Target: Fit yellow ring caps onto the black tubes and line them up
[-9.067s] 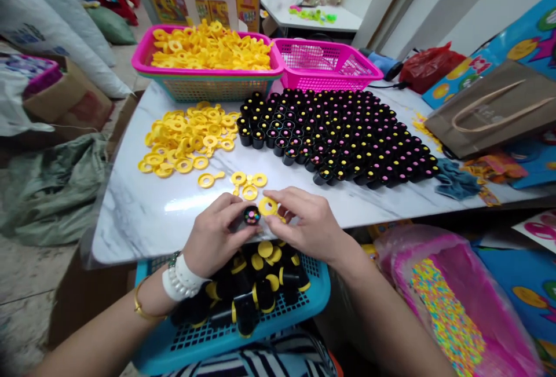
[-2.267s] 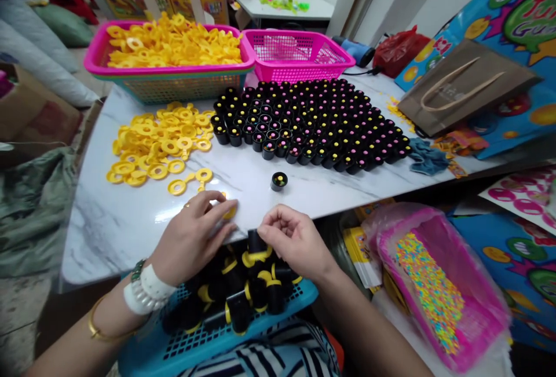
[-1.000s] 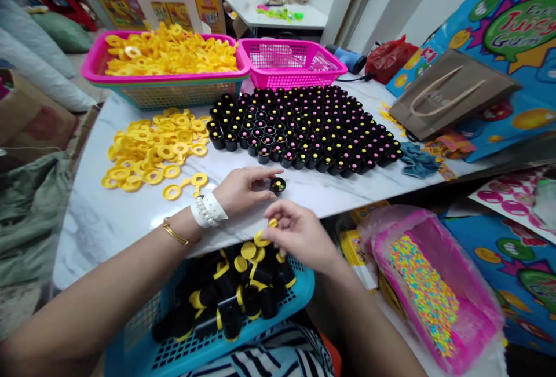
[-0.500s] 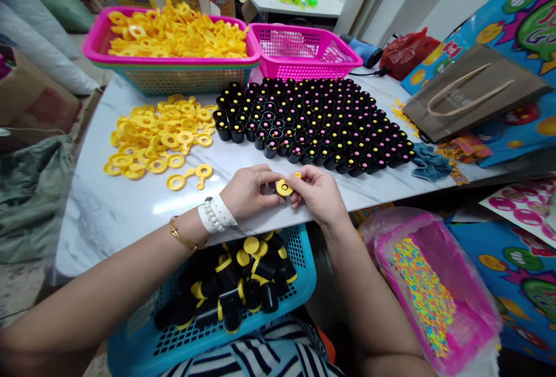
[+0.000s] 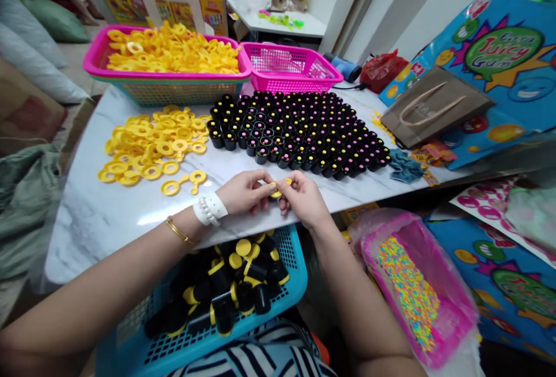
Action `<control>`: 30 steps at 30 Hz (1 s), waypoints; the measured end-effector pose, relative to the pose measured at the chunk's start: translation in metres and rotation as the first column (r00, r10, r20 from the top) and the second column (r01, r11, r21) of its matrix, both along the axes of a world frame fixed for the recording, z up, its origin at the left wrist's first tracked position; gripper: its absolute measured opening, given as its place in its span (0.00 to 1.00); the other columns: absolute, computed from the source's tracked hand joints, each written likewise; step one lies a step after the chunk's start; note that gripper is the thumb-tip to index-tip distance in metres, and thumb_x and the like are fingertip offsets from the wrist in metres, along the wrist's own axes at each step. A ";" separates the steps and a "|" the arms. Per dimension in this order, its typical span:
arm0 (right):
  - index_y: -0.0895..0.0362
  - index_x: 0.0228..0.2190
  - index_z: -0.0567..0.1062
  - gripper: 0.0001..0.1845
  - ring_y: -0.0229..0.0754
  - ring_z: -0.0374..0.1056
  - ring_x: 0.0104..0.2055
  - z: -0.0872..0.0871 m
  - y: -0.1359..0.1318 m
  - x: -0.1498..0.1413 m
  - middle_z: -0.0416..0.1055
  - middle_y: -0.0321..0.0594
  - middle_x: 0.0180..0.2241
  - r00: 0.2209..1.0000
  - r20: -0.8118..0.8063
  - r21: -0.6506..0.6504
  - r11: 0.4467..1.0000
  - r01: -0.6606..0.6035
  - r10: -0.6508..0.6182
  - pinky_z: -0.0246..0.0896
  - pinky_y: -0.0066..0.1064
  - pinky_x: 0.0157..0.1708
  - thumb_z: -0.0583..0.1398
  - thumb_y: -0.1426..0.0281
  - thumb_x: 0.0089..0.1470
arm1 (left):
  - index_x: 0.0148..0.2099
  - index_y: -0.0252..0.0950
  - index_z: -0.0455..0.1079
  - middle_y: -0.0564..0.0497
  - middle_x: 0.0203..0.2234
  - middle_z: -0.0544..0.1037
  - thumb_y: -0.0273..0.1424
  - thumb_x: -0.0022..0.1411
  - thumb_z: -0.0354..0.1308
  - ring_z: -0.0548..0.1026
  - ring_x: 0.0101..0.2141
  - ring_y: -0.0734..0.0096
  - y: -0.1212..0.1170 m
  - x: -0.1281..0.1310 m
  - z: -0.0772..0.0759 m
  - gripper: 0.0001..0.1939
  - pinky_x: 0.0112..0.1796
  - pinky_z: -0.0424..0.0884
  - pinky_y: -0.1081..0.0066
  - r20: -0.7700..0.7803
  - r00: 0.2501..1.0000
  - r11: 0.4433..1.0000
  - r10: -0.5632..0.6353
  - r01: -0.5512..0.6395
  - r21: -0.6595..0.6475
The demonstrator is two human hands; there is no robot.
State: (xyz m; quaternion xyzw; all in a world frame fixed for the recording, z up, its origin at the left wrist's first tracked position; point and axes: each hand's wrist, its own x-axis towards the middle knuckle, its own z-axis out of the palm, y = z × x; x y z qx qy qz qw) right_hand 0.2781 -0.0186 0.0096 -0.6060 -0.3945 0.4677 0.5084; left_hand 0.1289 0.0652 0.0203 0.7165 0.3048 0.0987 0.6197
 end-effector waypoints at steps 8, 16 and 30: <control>0.56 0.28 0.70 0.17 0.30 0.61 0.14 -0.004 -0.005 -0.008 0.69 0.29 0.17 0.988 0.043 0.121 0.982 0.144 -0.150 0.57 0.21 0.13 0.66 0.57 0.49 | 0.49 0.36 0.70 0.53 0.27 0.73 0.34 0.60 0.60 0.72 0.29 0.71 -0.024 -0.005 -0.013 0.15 0.34 0.68 0.70 0.178 0.975 0.755 0.132 -0.215 0.619; 0.60 0.26 0.72 0.20 0.32 0.67 0.18 0.008 0.002 0.027 0.72 0.35 0.18 0.958 -0.276 -0.136 0.984 -0.119 0.078 0.65 0.21 0.18 0.70 0.58 0.43 | 0.47 0.34 0.73 0.53 0.28 0.69 0.28 0.56 0.60 0.69 0.28 0.73 -0.021 -0.001 -0.016 0.15 0.33 0.69 0.71 0.180 0.977 0.745 0.110 -0.201 0.636; 0.52 0.34 0.58 0.16 0.36 0.66 0.13 0.013 -0.021 -0.014 0.67 0.23 0.15 0.977 0.047 -0.178 0.964 -0.199 0.210 0.61 0.22 0.12 0.58 0.56 0.57 | 0.37 0.34 0.70 0.49 0.29 0.72 0.34 0.54 0.56 0.72 0.32 0.65 -0.044 -0.005 -0.009 0.10 0.34 0.70 0.68 -0.032 0.986 0.726 0.163 -0.097 0.680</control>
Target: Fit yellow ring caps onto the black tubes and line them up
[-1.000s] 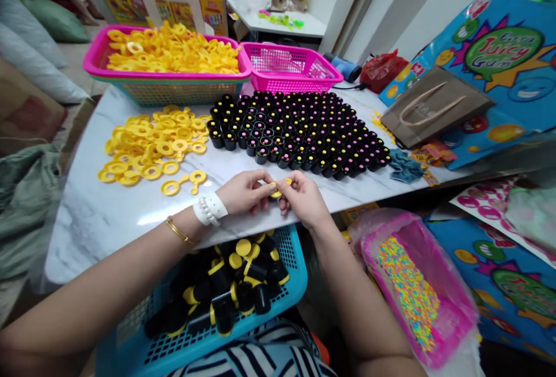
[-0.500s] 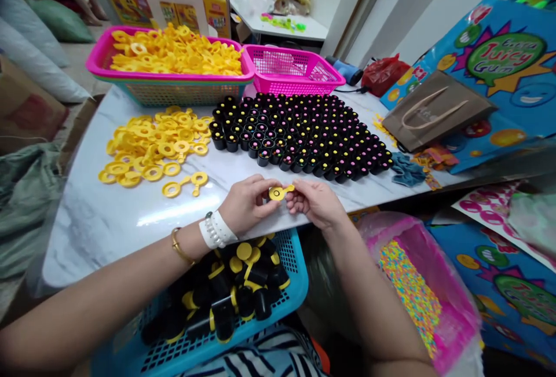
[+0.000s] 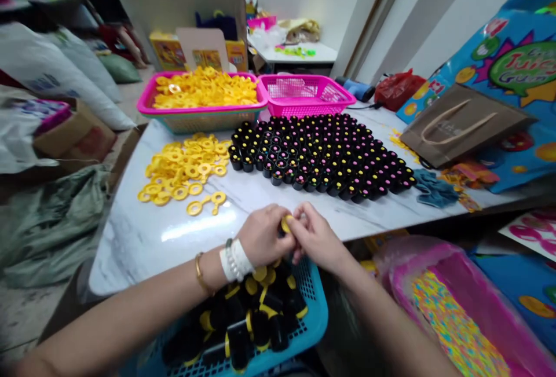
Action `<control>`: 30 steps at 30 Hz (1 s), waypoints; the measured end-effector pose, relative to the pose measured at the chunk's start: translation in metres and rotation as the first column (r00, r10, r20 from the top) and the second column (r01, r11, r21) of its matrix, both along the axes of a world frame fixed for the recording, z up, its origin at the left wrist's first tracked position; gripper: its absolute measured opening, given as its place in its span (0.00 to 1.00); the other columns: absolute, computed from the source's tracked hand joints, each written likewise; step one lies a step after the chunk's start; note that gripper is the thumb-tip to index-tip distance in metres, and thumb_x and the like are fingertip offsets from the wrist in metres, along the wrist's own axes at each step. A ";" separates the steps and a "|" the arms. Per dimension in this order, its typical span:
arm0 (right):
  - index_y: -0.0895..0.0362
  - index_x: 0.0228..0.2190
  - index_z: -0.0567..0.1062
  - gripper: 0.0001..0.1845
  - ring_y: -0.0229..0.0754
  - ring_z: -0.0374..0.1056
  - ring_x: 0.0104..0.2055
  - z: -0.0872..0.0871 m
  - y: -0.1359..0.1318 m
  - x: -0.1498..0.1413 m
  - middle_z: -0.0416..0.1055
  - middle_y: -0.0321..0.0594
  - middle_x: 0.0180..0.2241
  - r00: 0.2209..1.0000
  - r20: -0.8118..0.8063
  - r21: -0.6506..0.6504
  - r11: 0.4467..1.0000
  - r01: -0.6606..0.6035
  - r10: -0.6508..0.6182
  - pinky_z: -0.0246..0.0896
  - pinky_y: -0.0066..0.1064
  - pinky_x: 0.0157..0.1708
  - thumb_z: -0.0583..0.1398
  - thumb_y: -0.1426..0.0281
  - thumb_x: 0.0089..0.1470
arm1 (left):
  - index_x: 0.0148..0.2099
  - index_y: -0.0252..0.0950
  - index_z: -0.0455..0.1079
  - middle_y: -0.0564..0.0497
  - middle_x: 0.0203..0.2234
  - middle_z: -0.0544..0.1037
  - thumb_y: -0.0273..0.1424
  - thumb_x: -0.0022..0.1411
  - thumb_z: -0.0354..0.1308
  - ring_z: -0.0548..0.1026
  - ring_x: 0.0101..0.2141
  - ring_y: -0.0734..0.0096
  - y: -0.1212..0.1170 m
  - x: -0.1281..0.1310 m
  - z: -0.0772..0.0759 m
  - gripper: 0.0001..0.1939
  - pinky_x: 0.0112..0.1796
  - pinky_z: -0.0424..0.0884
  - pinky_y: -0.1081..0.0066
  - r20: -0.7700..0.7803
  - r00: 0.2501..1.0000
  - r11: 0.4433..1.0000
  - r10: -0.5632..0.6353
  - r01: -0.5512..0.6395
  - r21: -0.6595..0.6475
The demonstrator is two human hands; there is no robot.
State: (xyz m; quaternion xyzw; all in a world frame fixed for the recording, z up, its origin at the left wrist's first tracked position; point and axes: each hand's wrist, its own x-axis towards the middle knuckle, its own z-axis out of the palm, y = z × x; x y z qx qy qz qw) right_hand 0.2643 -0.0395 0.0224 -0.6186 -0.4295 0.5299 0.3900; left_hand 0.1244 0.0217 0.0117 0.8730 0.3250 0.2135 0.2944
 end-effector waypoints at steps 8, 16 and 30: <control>0.54 0.32 0.66 0.12 0.33 0.59 0.14 0.012 -0.042 -0.018 0.60 0.24 0.15 0.940 0.299 0.010 0.984 -0.177 0.166 0.49 0.22 0.14 0.57 0.58 0.59 | 0.51 0.34 0.65 0.48 0.33 0.76 0.45 0.54 0.61 0.75 0.31 0.64 -0.043 -0.060 0.018 0.27 0.32 0.73 0.67 -0.006 0.994 0.990 -0.113 0.112 -0.088; 0.56 0.44 0.72 0.14 0.44 0.72 0.30 0.017 0.057 -0.009 0.76 0.40 0.29 0.357 0.882 0.381 0.911 -0.158 -0.307 0.58 0.31 0.30 0.58 0.63 0.59 | 0.44 0.32 0.71 0.39 0.43 0.73 0.38 0.63 0.53 0.75 0.37 0.54 0.055 -0.089 0.016 0.15 0.35 0.73 0.58 -0.310 0.895 0.873 0.319 -0.150 0.464; 0.58 0.40 0.67 0.16 0.39 0.65 0.23 0.013 0.076 -0.020 0.67 0.32 0.21 0.498 0.861 0.291 0.904 -0.313 -0.105 0.54 0.28 0.26 0.61 0.68 0.48 | 0.52 0.34 0.69 0.45 0.40 0.76 0.35 0.55 0.64 0.74 0.39 0.62 0.060 -0.088 0.004 0.23 0.41 0.71 0.61 0.037 0.995 0.971 0.088 -0.094 0.220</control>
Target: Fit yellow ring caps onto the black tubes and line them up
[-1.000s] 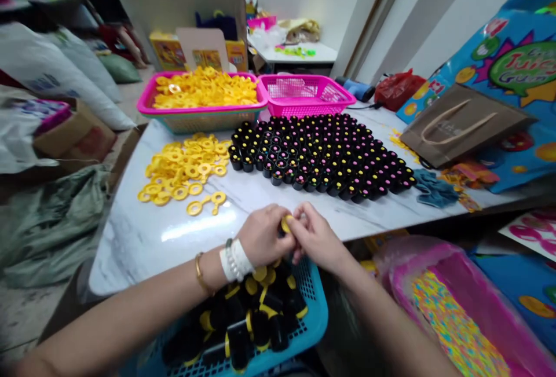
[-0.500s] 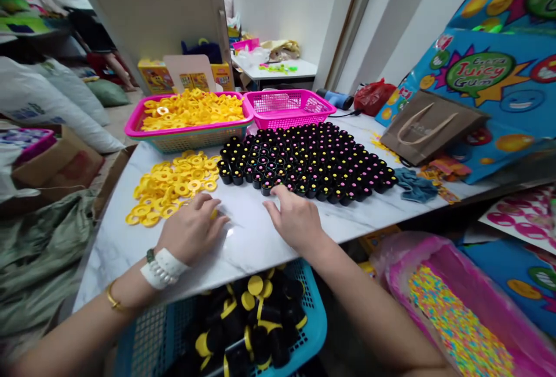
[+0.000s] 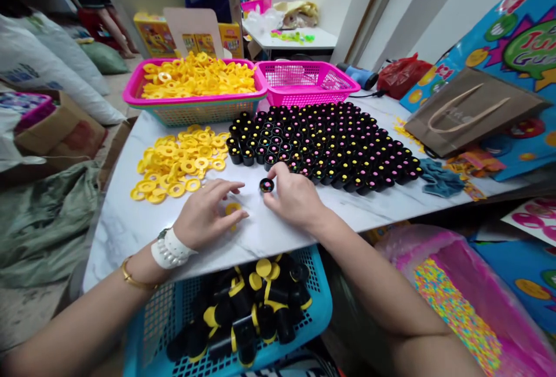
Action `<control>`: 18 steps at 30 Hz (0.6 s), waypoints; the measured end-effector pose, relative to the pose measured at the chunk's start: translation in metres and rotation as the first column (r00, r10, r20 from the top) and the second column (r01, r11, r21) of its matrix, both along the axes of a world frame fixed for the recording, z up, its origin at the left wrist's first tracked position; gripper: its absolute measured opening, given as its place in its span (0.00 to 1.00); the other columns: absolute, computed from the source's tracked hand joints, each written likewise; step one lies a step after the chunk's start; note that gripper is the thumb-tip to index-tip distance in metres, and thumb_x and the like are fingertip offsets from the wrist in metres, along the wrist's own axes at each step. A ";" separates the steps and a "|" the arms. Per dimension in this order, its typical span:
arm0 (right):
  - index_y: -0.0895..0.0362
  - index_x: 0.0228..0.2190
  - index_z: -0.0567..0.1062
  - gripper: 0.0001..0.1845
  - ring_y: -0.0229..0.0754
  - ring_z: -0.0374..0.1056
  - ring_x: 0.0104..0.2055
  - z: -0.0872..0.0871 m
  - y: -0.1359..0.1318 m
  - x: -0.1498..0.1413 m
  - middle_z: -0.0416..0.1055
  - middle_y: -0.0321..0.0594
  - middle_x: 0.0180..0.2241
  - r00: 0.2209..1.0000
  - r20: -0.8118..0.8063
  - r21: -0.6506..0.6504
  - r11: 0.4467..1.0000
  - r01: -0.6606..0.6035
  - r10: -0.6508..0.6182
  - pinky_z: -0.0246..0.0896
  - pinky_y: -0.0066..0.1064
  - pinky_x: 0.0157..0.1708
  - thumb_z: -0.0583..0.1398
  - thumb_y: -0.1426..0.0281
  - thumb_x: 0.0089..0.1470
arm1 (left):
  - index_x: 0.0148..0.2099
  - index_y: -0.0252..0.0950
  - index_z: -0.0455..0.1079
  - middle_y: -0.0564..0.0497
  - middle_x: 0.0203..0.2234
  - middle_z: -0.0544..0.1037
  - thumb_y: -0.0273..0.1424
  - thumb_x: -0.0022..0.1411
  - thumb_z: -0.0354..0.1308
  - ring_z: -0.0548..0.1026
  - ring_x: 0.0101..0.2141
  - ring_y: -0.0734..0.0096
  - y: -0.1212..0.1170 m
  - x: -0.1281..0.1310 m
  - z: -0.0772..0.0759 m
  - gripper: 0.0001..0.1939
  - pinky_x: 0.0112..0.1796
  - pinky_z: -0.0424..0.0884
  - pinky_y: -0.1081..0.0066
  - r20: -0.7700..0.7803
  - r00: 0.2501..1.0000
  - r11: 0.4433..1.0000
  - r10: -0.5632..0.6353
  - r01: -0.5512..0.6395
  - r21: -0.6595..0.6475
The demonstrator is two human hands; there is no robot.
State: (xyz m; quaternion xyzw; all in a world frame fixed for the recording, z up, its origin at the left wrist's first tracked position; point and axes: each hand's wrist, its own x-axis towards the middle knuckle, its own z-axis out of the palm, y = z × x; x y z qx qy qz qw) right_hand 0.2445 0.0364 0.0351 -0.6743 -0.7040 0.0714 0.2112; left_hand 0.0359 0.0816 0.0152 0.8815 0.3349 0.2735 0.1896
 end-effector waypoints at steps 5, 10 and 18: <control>0.58 0.44 0.65 0.18 0.35 0.63 0.23 -0.004 -0.005 -0.022 0.63 0.27 0.21 0.916 -0.246 0.042 0.947 -0.318 0.318 0.56 0.25 0.26 0.58 0.75 0.50 | 0.50 0.36 0.71 0.47 0.40 0.78 0.31 0.54 0.65 0.73 0.41 0.62 0.011 -0.001 -0.001 0.20 0.44 0.69 0.62 0.028 0.997 0.996 -0.074 0.076 -0.055; 0.58 0.47 0.67 0.16 0.36 0.66 0.26 -0.009 -0.015 -0.030 0.70 0.34 0.27 0.925 -0.214 0.217 0.939 -0.268 0.314 0.61 0.27 0.29 0.56 0.76 0.56 | 0.42 0.36 0.74 0.51 0.32 0.78 0.30 0.52 0.64 0.73 0.34 0.68 0.020 -0.013 0.004 0.13 0.37 0.69 0.68 0.004 0.997 0.991 0.077 -0.076 -0.112; 0.62 0.53 0.70 0.18 0.48 0.66 0.41 -0.003 -0.027 -0.039 0.73 0.51 0.48 0.666 0.472 0.004 0.754 -0.657 0.578 0.65 0.40 0.38 0.49 0.75 0.65 | 0.43 0.36 0.72 0.52 0.31 0.78 0.31 0.55 0.61 0.73 0.29 0.72 0.008 -0.023 0.016 0.13 0.32 0.69 0.71 0.103 0.962 0.961 0.254 -0.239 -0.136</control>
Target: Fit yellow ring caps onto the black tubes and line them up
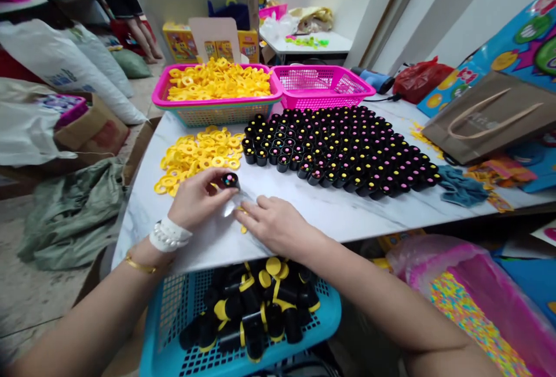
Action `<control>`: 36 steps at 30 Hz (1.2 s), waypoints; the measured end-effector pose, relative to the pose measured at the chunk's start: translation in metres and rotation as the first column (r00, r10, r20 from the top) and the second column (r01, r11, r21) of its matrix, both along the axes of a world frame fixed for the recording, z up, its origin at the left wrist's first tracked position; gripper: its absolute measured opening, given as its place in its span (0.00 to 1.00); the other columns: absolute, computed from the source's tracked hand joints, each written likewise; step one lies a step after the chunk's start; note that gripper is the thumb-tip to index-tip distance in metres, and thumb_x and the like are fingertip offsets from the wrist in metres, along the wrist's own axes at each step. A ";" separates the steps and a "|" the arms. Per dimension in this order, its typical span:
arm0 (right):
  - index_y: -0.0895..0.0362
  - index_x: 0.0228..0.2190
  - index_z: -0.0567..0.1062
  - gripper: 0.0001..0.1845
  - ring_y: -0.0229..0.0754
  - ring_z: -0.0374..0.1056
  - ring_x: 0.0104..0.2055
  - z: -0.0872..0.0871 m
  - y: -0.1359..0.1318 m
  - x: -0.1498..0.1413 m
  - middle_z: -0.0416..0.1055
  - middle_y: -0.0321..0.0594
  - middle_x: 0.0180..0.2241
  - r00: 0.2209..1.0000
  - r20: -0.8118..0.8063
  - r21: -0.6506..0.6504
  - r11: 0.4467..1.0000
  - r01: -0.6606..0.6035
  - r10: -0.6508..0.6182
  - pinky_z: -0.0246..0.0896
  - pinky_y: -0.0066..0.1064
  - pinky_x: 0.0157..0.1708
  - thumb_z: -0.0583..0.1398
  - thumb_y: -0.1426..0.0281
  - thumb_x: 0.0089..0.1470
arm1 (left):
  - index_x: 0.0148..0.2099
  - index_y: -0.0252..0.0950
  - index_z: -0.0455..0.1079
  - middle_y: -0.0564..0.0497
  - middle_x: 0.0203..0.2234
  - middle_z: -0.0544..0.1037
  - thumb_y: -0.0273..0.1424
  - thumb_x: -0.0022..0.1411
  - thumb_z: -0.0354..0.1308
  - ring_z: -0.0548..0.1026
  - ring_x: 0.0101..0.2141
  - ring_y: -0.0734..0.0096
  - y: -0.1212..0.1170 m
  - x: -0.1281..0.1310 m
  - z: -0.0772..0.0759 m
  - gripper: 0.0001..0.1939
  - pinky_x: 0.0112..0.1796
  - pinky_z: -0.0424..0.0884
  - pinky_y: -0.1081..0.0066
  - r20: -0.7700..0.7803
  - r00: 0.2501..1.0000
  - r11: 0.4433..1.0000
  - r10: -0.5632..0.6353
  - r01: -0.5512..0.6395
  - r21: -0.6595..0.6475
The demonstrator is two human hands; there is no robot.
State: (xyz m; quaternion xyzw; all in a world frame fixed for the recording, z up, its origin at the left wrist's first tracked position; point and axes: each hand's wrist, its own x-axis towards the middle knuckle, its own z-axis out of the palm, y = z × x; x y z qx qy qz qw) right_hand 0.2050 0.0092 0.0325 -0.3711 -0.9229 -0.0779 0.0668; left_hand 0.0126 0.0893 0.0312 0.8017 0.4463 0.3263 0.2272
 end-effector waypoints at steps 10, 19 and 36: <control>0.63 0.41 0.72 0.11 0.47 0.67 0.39 0.012 -0.033 0.022 0.71 0.51 0.43 0.988 0.081 -0.159 0.977 0.144 -0.133 0.65 0.36 0.34 0.52 0.79 0.60 | 0.45 0.35 0.69 0.48 0.36 0.77 0.26 0.57 0.58 0.74 0.37 0.65 -0.059 0.018 -0.016 0.12 0.41 0.71 0.64 -0.039 0.983 0.983 -0.179 0.177 -0.056; 0.59 0.46 0.70 0.13 0.49 0.65 0.43 0.024 -0.026 0.026 0.69 0.48 0.42 0.978 0.022 -0.278 0.938 0.207 -0.209 0.64 0.38 0.39 0.57 0.73 0.59 | 0.45 0.37 0.70 0.49 0.38 0.76 0.26 0.56 0.60 0.73 0.41 0.64 -0.065 0.019 -0.018 0.13 0.44 0.71 0.63 0.073 0.984 0.984 -0.162 0.167 -0.065; 0.55 0.35 0.71 0.04 0.41 0.66 0.28 0.031 -0.038 0.016 0.69 0.37 0.28 0.949 0.001 -0.498 0.823 0.273 -0.314 0.56 0.30 0.28 0.56 0.74 0.57 | 0.46 0.36 0.69 0.47 0.38 0.73 0.26 0.57 0.58 0.71 0.41 0.63 -0.068 0.019 -0.022 0.12 0.43 0.69 0.63 0.026 0.989 0.988 -0.144 0.145 -0.060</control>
